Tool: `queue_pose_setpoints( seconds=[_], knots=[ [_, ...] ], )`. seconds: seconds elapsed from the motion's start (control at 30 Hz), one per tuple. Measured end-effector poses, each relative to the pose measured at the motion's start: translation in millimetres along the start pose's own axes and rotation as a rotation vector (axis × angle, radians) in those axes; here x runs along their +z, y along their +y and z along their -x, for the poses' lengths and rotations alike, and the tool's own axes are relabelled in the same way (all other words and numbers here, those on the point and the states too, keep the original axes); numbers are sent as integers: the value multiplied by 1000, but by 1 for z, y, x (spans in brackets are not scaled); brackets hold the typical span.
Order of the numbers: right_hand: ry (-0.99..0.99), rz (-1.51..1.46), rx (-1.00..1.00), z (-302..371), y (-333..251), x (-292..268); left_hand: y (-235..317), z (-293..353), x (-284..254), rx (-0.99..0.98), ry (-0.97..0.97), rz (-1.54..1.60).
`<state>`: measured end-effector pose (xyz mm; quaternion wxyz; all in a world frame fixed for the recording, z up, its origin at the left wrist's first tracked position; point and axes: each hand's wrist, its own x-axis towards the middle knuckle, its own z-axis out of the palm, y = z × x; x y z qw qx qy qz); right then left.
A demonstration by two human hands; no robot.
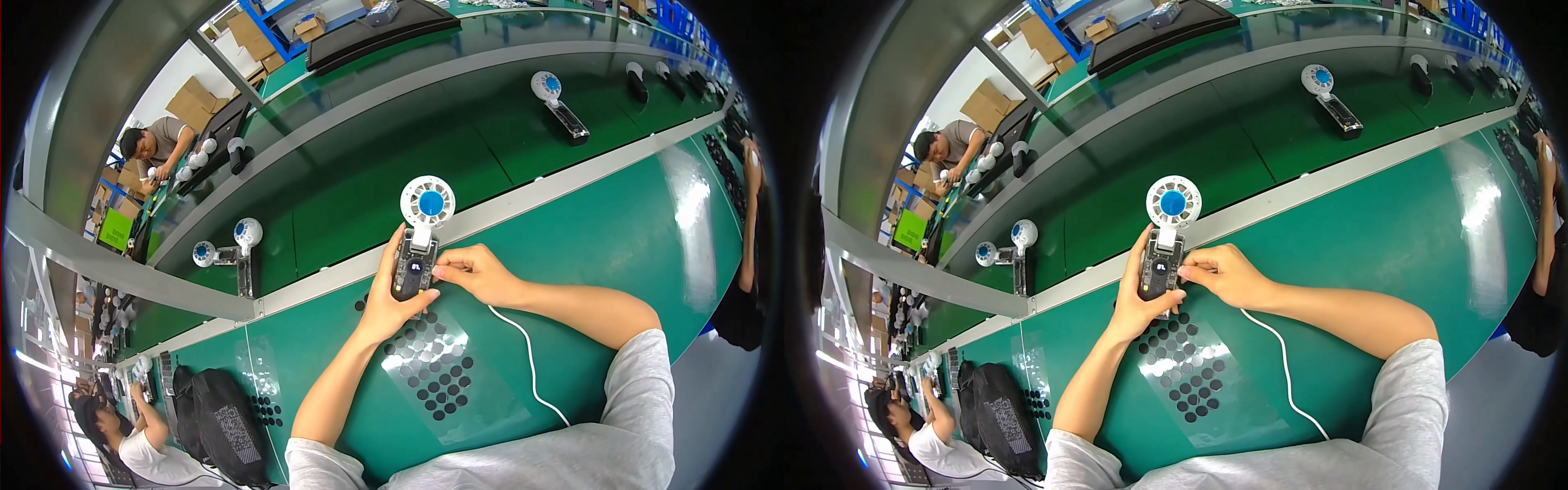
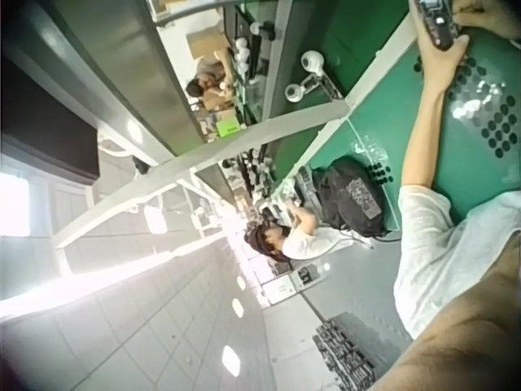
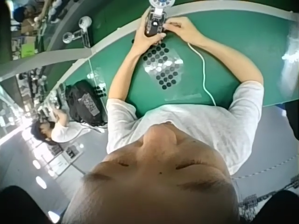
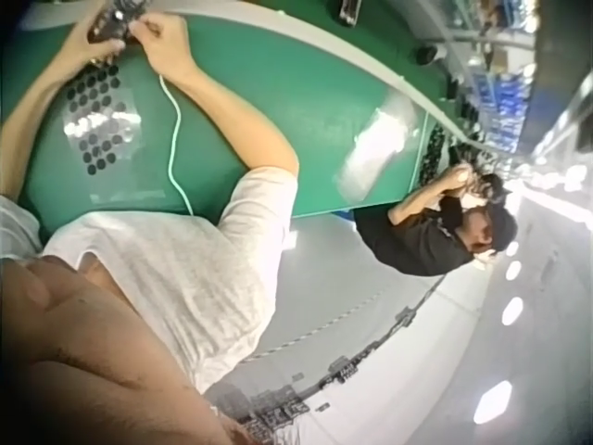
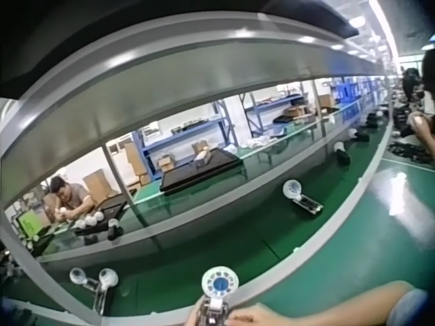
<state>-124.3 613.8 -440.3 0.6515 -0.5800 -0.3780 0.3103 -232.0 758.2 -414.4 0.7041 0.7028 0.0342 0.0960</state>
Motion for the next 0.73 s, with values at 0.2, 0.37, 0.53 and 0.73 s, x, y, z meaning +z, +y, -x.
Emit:
queue_pose_setpoints(
  seconds=[0.2, 0.37, 0.53, 0.73],
  knots=[
    [21, 38, 2, -3, 2, -3, 13, -11, -3, -96, -12, -59],
    [134, 91, -75, 4, -2, 2, 9, -68, -29, -134, 28, -8],
    [157, 160, -138, 3, -5, 8, -40, -145, -58, 231, 225, -795],
    [92, 223, -122, -3, 2, 5, -16, -74, -88, 220, 393, -1606]
  ],
)
